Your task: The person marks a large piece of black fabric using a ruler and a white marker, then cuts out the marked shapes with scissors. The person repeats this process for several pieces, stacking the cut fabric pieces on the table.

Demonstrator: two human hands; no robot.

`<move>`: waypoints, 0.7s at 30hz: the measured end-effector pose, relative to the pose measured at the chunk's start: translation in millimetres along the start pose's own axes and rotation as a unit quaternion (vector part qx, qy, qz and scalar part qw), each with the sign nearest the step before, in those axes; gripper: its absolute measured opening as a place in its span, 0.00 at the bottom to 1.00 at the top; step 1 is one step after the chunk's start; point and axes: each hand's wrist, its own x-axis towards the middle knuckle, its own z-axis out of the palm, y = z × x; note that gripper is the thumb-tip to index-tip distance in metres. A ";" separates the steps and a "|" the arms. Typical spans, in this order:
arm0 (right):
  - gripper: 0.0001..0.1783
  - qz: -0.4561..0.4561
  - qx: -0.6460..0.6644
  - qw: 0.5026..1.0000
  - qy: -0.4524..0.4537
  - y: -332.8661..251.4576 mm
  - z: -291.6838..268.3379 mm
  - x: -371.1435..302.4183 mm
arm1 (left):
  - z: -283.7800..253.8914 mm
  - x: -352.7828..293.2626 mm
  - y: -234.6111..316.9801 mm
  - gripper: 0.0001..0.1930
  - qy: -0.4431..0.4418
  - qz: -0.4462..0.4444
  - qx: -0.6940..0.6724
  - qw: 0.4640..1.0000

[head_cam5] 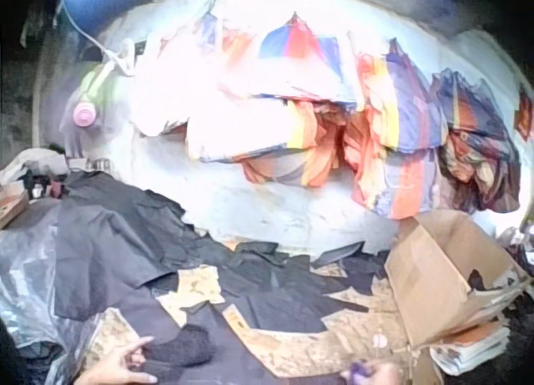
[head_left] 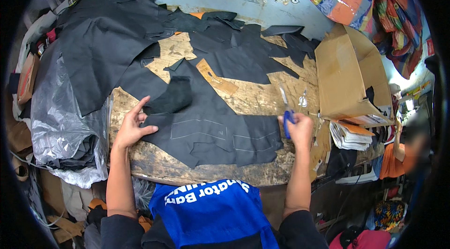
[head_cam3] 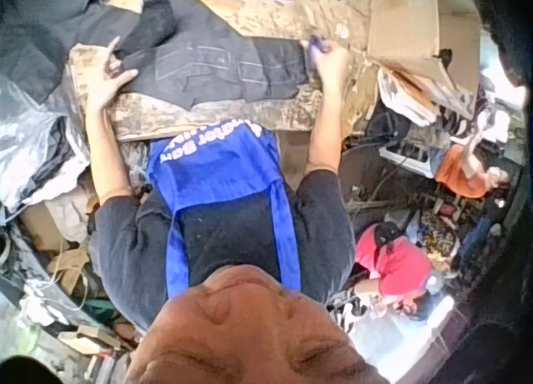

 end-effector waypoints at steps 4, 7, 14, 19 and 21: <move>0.19 0.054 -0.123 0.989 0.057 56.6 -20.6 3.0 | 0.8 -7.4 -15.7 0.49 -0.038 0.119 -0.034 0.992; 0.15 0.053 -0.120 0.991 0.030 73.9 -28.1 5.4 | 3.8 -0.1 -12.2 0.46 0.003 0.142 -0.017 0.990; 0.17 0.029 -0.103 0.991 0.080 49.4 -12.6 31.6 | 10.5 33.8 23.6 0.22 0.043 -0.016 0.177 0.983; 0.24 0.106 -0.157 0.979 0.071 34.8 -9.4 51.6 | -6.7 43.4 34.8 0.14 0.204 0.140 0.229 0.941; 0.25 0.169 -0.175 0.968 0.055 37.1 -8.8 65.0 | -15.2 49.4 24.0 0.14 0.310 0.287 0.124 0.898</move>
